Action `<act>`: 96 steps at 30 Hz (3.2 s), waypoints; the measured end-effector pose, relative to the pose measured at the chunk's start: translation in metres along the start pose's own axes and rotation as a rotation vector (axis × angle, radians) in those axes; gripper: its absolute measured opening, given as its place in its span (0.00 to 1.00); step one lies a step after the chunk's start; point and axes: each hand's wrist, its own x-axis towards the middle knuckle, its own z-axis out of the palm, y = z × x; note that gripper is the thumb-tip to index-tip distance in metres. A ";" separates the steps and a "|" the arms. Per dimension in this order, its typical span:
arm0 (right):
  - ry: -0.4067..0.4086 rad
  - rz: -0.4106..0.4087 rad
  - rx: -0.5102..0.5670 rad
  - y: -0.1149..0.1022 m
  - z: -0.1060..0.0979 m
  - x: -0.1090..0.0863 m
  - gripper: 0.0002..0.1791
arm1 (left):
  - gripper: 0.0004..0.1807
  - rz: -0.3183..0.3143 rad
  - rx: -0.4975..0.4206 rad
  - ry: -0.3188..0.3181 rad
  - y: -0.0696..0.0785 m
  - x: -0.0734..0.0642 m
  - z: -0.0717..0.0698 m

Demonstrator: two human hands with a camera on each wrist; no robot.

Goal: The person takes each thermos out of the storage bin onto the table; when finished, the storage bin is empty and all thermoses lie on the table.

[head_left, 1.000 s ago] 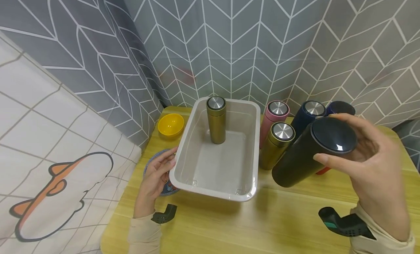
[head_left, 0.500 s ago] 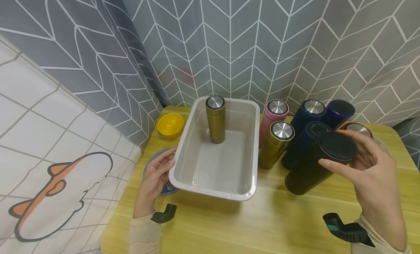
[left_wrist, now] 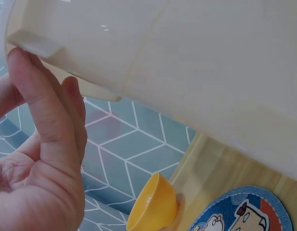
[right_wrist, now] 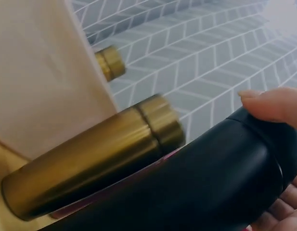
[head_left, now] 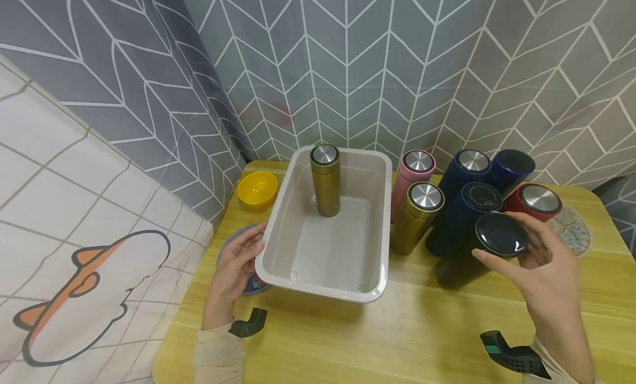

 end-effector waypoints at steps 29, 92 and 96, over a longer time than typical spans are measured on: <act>0.243 0.127 -0.044 0.024 -0.002 -0.001 0.44 | 0.22 -0.002 -0.004 0.007 0.001 0.000 0.001; -0.442 -0.104 -0.193 -0.048 0.069 0.009 0.33 | 0.22 0.000 -0.011 -0.010 -0.002 0.001 -0.003; -0.495 -0.100 -0.241 -0.047 0.085 0.019 0.30 | 0.22 -0.002 -0.014 -0.013 -0.003 0.001 -0.003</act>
